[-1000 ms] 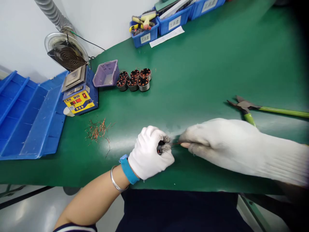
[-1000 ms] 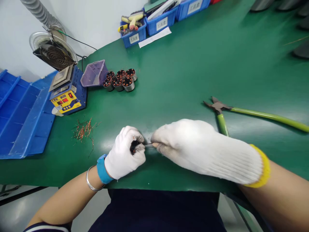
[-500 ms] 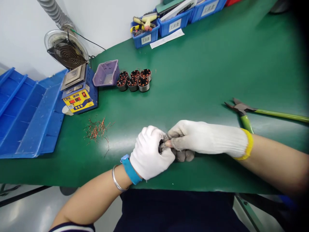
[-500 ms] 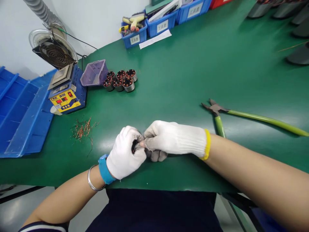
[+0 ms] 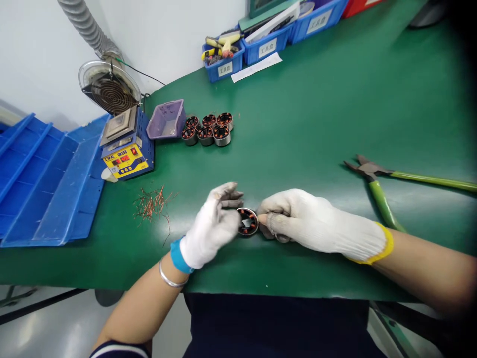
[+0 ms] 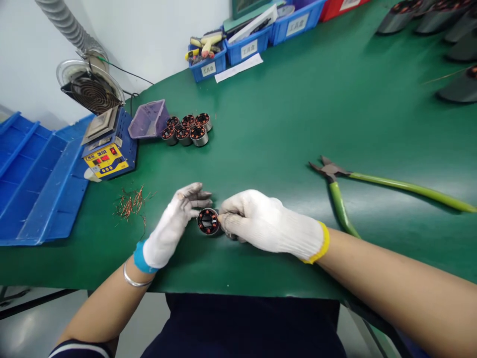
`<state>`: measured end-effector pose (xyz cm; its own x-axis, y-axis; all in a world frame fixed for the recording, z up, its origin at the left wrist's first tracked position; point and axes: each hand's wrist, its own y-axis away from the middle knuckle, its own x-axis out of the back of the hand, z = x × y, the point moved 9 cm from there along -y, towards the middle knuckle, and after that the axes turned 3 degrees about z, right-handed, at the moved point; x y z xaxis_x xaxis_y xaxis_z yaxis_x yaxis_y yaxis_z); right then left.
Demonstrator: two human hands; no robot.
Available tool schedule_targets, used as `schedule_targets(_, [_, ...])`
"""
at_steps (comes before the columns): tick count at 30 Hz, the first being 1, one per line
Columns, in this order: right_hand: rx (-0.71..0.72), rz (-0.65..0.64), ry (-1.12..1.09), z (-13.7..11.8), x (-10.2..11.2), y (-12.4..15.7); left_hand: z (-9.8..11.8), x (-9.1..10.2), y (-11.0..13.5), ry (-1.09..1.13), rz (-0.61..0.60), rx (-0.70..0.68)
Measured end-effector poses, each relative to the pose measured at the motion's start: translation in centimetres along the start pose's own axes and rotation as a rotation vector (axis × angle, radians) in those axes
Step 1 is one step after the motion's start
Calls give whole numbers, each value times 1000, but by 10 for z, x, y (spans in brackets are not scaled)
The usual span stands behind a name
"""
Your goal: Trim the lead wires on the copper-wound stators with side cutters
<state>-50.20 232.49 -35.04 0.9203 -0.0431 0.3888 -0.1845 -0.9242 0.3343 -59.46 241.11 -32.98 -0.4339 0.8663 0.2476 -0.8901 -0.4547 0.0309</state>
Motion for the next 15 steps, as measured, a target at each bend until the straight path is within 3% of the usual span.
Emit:
schedule_targets(3, [80,25,-73,-6,4,5,-19,-10,7,206,-170,352])
schedule_targets(5, [111,26,-152,-10,4,8,-20,-24,17,266,-302,473])
schedule_targets(6, [117,15,-202,-11,3,9,-17,-27,19,296,-311,475])
schedule_targets(8, [112,-16,-330,-12,-1,9,-7,-21,16,330,-205,349])
schedule_targets(11, [56,-60,-530,-8,-10,9,25,-4,15,153,-35,-49])
schedule_targets(13, [42,-84,-623,-7,-14,9,53,-6,26,-95,-44,-360])
schedule_targets(15, [58,-109,-666,-9,-16,12,73,-19,42,-296,-142,-596])
